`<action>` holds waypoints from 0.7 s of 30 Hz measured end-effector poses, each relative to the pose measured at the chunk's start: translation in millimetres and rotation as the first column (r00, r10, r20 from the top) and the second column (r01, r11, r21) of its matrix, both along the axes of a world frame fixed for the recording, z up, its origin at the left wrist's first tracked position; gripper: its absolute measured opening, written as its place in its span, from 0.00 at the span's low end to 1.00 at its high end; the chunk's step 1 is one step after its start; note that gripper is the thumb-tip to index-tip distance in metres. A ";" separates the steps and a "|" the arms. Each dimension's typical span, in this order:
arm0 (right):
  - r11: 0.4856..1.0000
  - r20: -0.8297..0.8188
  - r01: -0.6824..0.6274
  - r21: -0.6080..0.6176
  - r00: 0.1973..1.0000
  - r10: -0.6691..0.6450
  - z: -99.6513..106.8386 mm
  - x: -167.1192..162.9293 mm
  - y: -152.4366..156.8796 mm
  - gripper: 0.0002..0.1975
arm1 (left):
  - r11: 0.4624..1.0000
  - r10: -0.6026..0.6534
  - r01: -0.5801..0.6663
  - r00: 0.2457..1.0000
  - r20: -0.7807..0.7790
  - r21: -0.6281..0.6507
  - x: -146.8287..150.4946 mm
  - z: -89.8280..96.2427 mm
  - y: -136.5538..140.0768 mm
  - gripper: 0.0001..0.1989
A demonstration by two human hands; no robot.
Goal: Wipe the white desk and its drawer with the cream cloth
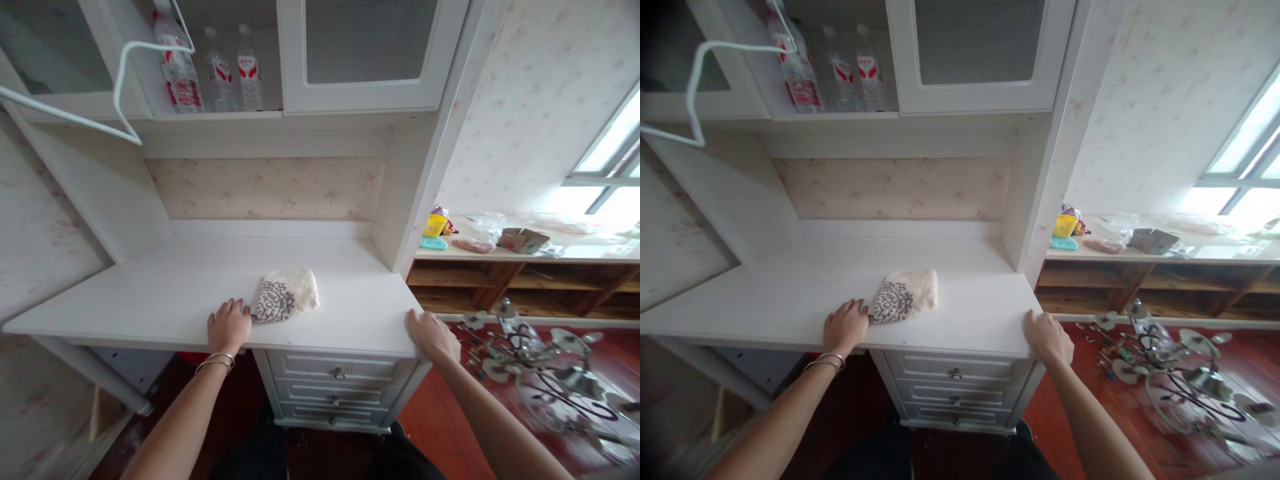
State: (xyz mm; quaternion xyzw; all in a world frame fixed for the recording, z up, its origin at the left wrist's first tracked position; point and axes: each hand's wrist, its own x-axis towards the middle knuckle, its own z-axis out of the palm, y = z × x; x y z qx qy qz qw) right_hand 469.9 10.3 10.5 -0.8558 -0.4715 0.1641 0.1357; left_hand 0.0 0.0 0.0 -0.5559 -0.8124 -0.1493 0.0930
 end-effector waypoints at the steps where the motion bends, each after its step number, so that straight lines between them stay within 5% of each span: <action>1: 0.999 0.012 -0.006 0.050 1.000 0.006 -1.6 -0.1 -1.9 0.32 | 1.000 -0.002 0.002 1.000 0.004 0.004 0.2 0.4 -0.3 0.23; 4: 0.949 0.067 -0.032 0.315 0.998 0.012 -11.1 -0.3 -16.3 0.26 | 1.000 -0.011 0.010 1.000 0.016 0.022 0.3 1.1 -1.0 0.23; 7: 0.812 0.062 -0.052 0.581 0.998 0.019 -25.9 -8.2 -50.7 0.24 | 0.999 -0.005 0.004 1.000 0.028 0.034 -0.4 0.3 -0.5 0.23; 9: 0.723 0.088 -0.169 0.670 0.985 0.149 -36.8 -23.8 -82.4 0.21 | 0.999 -0.001 0.000 1.000 0.031 0.032 -1.0 -0.3 0.1 0.23; 13: 0.708 0.019 -0.556 0.435 0.792 0.610 -56.3 -79.1 -133.7 0.18 | 0.999 -0.008 0.007 1.000 0.021 0.034 -1.6 -0.7 -0.1 0.22; 21: 0.742 -0.111 -0.670 -0.006 0.738 0.666 -83.6 -158.4 -107.3 0.24 | 0.999 -0.008 0.006 0.999 0.038 0.047 -2.5 -1.8 0.0 0.22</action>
